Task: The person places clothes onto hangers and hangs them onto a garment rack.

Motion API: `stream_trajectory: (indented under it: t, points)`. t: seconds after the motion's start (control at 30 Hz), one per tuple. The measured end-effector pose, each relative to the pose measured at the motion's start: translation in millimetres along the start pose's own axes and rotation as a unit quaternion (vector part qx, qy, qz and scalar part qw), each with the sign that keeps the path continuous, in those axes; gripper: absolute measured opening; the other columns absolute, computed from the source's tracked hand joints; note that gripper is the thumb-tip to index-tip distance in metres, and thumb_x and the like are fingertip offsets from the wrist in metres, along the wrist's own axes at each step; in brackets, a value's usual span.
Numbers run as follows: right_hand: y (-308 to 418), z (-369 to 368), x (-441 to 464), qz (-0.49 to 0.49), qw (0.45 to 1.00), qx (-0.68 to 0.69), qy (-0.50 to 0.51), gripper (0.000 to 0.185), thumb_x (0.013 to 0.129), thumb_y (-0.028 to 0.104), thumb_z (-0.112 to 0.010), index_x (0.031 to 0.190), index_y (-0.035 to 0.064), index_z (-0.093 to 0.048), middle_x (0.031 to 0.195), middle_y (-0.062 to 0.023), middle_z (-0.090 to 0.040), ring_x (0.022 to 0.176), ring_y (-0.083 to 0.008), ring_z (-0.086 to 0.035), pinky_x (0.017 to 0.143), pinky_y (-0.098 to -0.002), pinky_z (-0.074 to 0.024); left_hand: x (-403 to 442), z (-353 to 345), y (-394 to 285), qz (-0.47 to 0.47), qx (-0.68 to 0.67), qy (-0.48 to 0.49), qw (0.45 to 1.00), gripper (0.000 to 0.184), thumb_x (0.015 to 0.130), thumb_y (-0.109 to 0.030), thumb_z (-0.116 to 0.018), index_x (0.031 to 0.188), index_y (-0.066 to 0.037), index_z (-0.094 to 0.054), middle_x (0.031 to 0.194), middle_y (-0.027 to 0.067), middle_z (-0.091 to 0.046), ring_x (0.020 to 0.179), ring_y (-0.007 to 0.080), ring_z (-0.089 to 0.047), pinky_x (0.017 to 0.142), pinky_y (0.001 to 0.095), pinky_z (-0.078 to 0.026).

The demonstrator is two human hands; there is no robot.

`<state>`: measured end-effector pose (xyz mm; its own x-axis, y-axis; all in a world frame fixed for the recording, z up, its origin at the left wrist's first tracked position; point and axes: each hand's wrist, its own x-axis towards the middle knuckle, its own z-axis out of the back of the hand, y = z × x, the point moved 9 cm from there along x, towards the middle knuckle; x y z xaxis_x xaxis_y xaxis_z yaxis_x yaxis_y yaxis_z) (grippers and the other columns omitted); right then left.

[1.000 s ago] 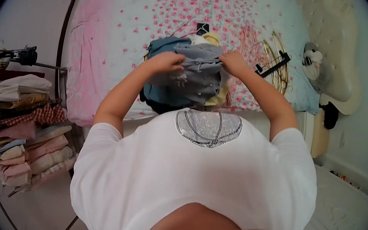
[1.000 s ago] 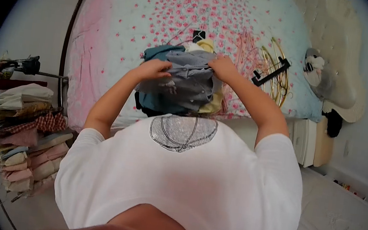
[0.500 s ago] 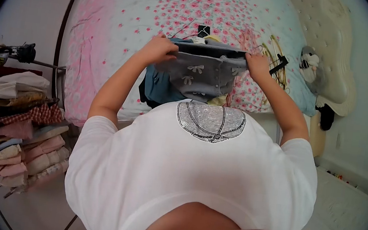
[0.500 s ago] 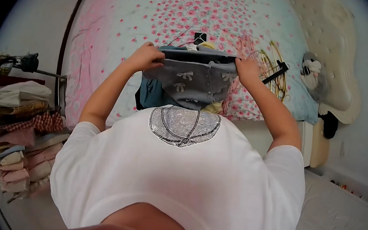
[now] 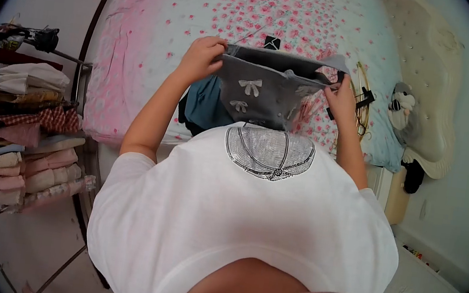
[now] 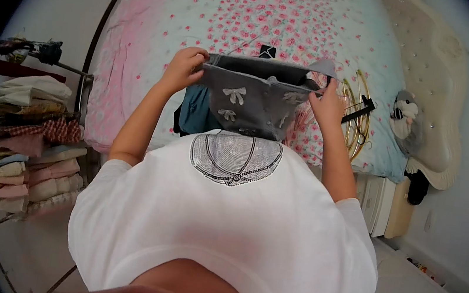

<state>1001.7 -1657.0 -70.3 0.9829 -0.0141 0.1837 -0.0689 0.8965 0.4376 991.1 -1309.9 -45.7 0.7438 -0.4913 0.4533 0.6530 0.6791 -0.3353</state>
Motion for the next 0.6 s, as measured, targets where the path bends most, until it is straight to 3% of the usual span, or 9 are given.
stream_trajectory:
  t: [0.1,0.2,0.3,0.4,0.53,0.6]
  points:
    - [-15,-41,8,-0.025,0.994,0.034,0.105,0.061,0.07,0.03,-0.058,0.117,-0.0018,-0.035,0.082,-0.0162,-0.062,0.075,-0.0331,-0.06,0.067,-0.0414,-0.046,-11,-24,15,0.049,-0.037,-0.023,0.998,0.019,0.067,-0.013,-0.061,0.08,-0.004,-0.051,0.087,0.0107,-0.056,0.081,0.0287,-0.054,0.066,0.0353,-0.044]
    - [-8,-66,15,-0.025,0.987,0.038,0.156,0.061,0.072,0.031,-0.058,0.12,0.0003,-0.036,0.089,-0.0173,-0.061,0.081,-0.0322,-0.06,0.071,-0.0393,-0.0456,-19,-65,47,0.193,-0.114,0.079,0.971,0.018,0.071,-0.014,-0.059,0.08,-0.002,-0.049,0.074,0.0138,-0.054,0.071,0.0287,-0.054,0.062,0.0362,-0.041]
    - [-4,-85,29,0.015,0.985,0.035,0.17,0.065,0.073,0.031,-0.058,0.126,0.0025,-0.033,0.101,-0.0169,-0.058,0.084,-0.0276,-0.059,0.074,-0.0359,-0.0451,-19,-78,76,0.278,-0.167,0.019,0.946,0.018,0.072,-0.014,-0.058,0.082,-0.002,-0.048,0.067,0.0144,-0.052,0.065,0.0279,-0.053,0.058,0.0366,-0.039]
    - [-2,-108,42,0.073,0.98,0.078,0.17,0.065,0.074,0.027,-0.059,0.128,0.0025,-0.031,0.1,-0.0167,-0.057,0.082,-0.0276,-0.058,0.073,-0.035,-0.0452,-6,-77,86,0.311,-0.171,-0.016,0.935,0.017,0.073,-0.011,-0.059,0.082,-0.004,-0.047,0.062,0.0072,-0.045,0.059,0.0154,-0.042,0.056,0.0289,-0.037]
    - [-2,-145,61,0.077,0.953,0.132,0.261,0.047,0.073,0.025,-0.058,0.111,-0.0016,-0.049,0.101,-0.0194,-0.056,0.092,-0.0334,-0.055,0.079,-0.0364,-0.0437,6,-99,111,0.319,-0.171,-0.051,0.931,0.016,0.074,-0.011,-0.058,0.081,-0.003,-0.046,0.061,0.0078,-0.044,0.058,0.0152,-0.042,0.055,0.0286,-0.037]
    - [-12,-163,82,0.058,0.953,0.175,0.242,0.043,0.073,0.025,-0.057,0.107,-0.0016,-0.051,0.099,-0.0184,-0.057,0.092,-0.0324,-0.054,0.081,-0.0368,-0.0431,6,-110,127,0.345,-0.181,-0.083,0.917,0.016,0.074,-0.011,-0.057,0.081,-0.003,-0.045,0.062,0.0087,-0.045,0.058,0.0157,-0.043,0.055,0.0285,-0.038]
